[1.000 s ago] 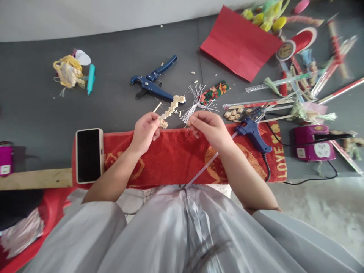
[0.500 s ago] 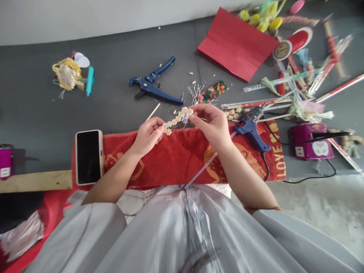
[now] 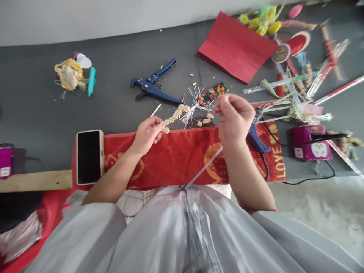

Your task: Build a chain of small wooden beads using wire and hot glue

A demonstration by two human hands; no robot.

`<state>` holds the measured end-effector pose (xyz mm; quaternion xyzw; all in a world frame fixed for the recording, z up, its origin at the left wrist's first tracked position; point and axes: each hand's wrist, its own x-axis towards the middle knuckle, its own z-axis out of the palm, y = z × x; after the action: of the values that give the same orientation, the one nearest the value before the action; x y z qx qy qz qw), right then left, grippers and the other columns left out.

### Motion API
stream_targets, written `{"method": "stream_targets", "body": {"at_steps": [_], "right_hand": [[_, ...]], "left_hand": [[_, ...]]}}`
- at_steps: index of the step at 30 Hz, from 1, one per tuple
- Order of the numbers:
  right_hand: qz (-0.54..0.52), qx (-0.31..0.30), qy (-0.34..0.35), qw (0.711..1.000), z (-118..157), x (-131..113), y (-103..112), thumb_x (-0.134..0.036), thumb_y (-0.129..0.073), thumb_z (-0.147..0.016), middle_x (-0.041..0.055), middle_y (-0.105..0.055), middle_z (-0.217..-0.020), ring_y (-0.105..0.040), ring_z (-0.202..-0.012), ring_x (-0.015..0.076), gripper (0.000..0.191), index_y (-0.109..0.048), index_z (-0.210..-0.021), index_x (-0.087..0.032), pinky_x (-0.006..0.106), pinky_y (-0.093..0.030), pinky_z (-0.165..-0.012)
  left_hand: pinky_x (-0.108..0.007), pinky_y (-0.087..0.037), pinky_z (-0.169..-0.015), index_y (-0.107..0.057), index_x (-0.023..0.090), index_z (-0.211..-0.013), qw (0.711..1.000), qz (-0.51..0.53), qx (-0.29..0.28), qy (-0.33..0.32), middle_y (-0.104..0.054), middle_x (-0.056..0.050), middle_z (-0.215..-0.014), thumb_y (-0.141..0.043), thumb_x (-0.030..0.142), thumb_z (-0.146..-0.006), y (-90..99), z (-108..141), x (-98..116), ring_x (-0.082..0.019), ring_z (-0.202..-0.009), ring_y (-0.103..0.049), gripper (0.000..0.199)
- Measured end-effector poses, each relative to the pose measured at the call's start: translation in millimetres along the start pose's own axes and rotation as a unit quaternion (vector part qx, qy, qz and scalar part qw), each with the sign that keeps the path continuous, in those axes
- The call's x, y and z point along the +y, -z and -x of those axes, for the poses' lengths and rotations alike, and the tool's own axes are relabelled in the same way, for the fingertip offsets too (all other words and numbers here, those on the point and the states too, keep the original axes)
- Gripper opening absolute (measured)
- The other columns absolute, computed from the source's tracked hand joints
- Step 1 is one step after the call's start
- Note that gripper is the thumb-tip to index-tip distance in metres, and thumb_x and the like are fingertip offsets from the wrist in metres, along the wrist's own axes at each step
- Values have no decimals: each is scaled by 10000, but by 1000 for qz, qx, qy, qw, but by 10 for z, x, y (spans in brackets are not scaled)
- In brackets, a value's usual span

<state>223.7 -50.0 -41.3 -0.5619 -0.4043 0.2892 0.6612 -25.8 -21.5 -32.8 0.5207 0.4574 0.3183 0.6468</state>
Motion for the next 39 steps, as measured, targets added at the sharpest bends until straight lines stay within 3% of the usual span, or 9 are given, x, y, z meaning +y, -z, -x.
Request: {"method": "stream_targets", "body": {"at_steps": [4,6,9,11,14,17,22,31,39], "right_hand": [[11,101,2,995,-130,101,109,-589,-639,-911,36,-603,-841,-674,-817,188,341,-690,-936,-253,390,-614,-791],[11,97,-11,995,-125,67,91,-529,-633,-922,35,-625,-867,-675,-805,170,287,-693,-945,-249,369,-617,-802],[20,-30,-66,997,-22,-65,-21,-361,-723,-841,29,-704,-981,-621,-673,109,160,-702,-945,-241,302,-576,-660],[24,-163,-134,977,76,-163,-112,-294,-760,-782,31,-739,-1005,-584,-593,81,211,-722,-974,-216,271,-525,-566],[-8,-276,-192,942,193,-255,-211,-343,-771,-782,50,-773,-1048,-528,-507,48,305,-728,-1044,-193,246,-474,-488],[-24,-337,-220,915,240,-275,-245,-435,-787,-789,66,-793,-1047,-505,-477,44,395,-724,-1093,-189,239,-462,-463],[-6,-374,-225,900,237,-259,-257,-503,-795,-777,22,-738,-755,-532,-493,76,396,-760,-993,-172,237,-460,-480],[63,-331,-155,929,272,-203,-304,-520,-757,-743,-1,-626,-630,-512,-564,104,358,-655,-699,-179,264,-399,-523],[52,-100,-87,990,82,-209,-148,-362,-734,-786,-28,-579,-615,-529,-524,107,172,-641,-735,-227,285,-452,-529]], "left_hand": [[-165,-276,-390,-508,220,-765,1000,9,15,5,-460,82,-501,-640,371,-769,-16,-4,33,-48,-406,-363,201],[-165,-269,-387,-506,221,-766,1000,16,20,7,-452,86,-494,-648,381,-764,-25,-6,43,-49,-405,-357,214],[-161,-271,-386,-513,219,-763,999,23,23,10,-447,87,-490,-661,378,-759,-28,-5,41,-48,-407,-359,217],[-159,-279,-387,-527,213,-763,1000,24,19,5,-464,81,-505,-669,375,-768,-24,-2,29,-44,-412,-365,215],[-160,-294,-392,-560,202,-778,1000,20,3,-11,-501,68,-545,-684,400,-791,-18,3,8,-40,-421,-387,234],[-160,-295,-385,-581,195,-794,1000,12,-18,-16,-494,72,-540,-727,456,-778,-25,6,10,-42,-419,-403,299],[-162,-296,-369,-590,186,-811,999,-13,-46,-21,-514,76,-532,-789,511,-744,-65,22,86,-38,-399,-392,387],[-175,-315,-383,-649,174,-848,994,-33,-100,-19,-527,58,-534,-806,523,-765,-85,64,152,-46,-420,-404,391],[-186,-300,-381,-655,179,-863,997,31,-64,-13,-577,40,-586,-821,586,-722,-30,22,43,-47,-429,-410,462]]}}
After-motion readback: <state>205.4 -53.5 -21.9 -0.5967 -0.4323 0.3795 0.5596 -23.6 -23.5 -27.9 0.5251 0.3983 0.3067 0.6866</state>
